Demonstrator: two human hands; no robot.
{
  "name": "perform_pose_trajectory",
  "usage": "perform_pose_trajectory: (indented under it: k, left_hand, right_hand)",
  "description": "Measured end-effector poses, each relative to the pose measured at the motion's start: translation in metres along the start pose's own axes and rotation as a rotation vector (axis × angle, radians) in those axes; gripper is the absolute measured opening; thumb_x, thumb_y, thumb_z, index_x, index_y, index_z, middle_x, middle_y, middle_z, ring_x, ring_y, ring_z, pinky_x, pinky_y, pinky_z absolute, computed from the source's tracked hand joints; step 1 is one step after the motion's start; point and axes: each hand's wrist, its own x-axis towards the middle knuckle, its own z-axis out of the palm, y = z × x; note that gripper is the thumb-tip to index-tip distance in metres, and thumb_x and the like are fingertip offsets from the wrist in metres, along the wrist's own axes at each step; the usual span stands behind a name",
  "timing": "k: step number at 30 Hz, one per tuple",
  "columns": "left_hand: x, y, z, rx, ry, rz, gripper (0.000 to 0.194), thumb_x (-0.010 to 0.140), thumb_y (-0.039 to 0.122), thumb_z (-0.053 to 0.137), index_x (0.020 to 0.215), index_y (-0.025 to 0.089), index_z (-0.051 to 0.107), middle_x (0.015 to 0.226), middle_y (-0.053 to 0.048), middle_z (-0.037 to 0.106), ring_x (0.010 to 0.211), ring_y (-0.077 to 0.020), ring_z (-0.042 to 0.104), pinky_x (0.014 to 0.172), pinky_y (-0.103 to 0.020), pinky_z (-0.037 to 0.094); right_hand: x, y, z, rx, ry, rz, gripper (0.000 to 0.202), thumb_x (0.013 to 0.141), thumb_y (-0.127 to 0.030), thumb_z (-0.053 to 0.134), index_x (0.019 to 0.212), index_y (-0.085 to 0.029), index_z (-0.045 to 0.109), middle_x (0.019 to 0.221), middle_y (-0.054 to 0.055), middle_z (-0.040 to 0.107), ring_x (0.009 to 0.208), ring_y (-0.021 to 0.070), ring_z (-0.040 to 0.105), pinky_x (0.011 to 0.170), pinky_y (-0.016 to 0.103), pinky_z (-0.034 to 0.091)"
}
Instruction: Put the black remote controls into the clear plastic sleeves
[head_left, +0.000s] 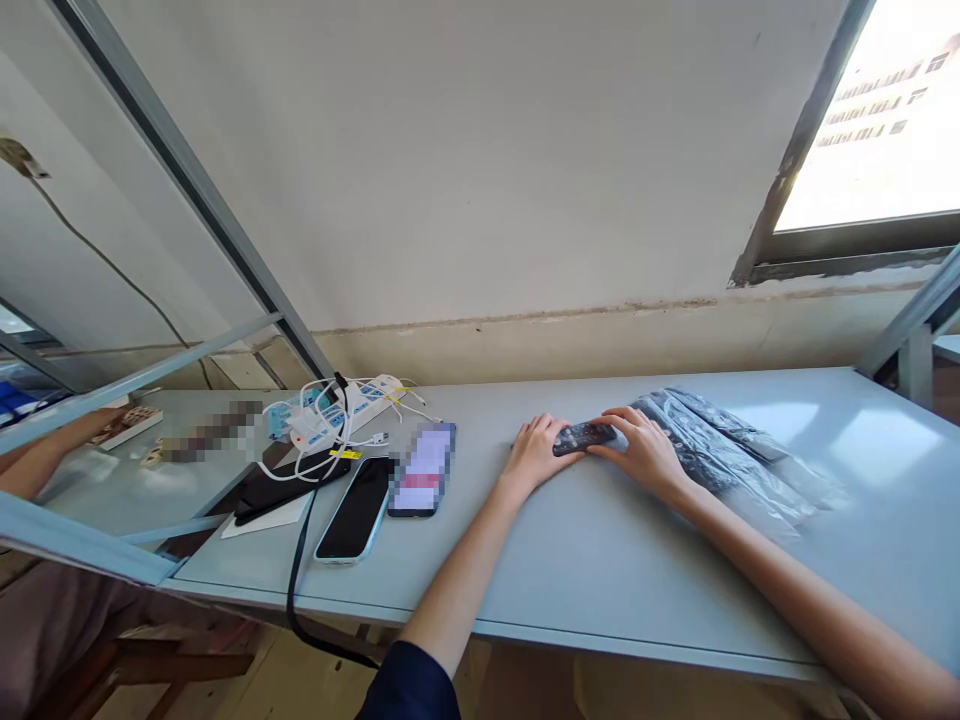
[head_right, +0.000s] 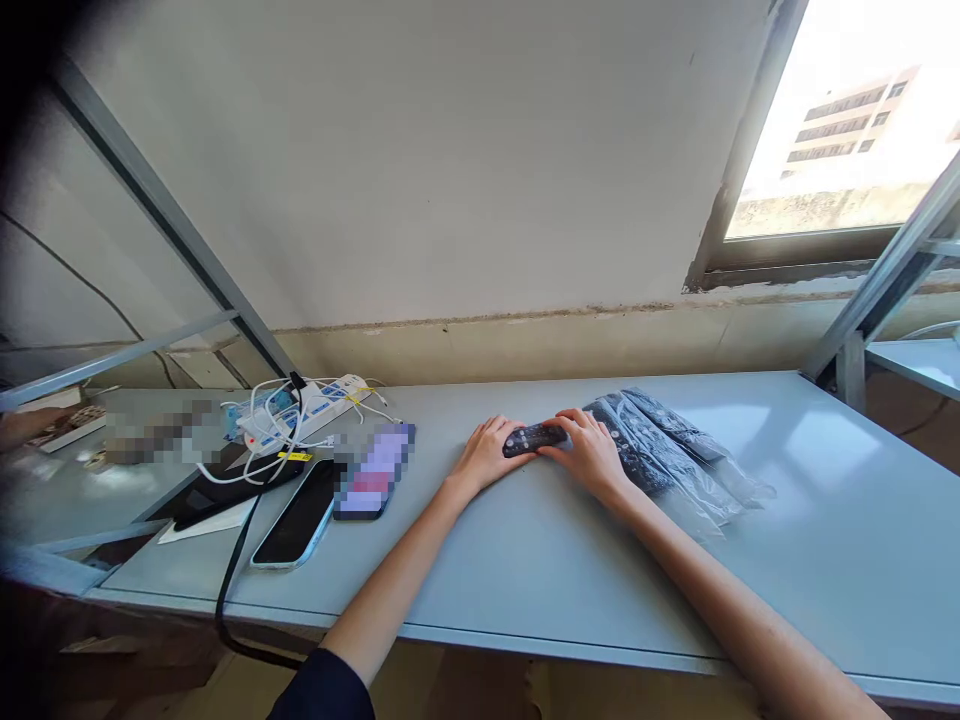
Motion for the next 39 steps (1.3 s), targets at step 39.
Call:
perform_pose_trajectory:
  k: [39]
  left_hand:
    - [-0.006, 0.012, -0.015, 0.131, 0.068, 0.078, 0.027, 0.081, 0.036, 0.063, 0.102, 0.023, 0.053, 0.099, -0.003, 0.061, 0.094, -0.0207, 0.061, 0.076, -0.029, 0.049]
  right_hand:
    - [0.002, -0.022, -0.024, 0.739, -0.297, 0.519, 0.056, 0.056, -0.07, 0.061, 0.073, -0.018, 0.07, 0.079, 0.007, 0.063, 0.076, 0.019, 0.058, 0.048, 0.024, 0.043]
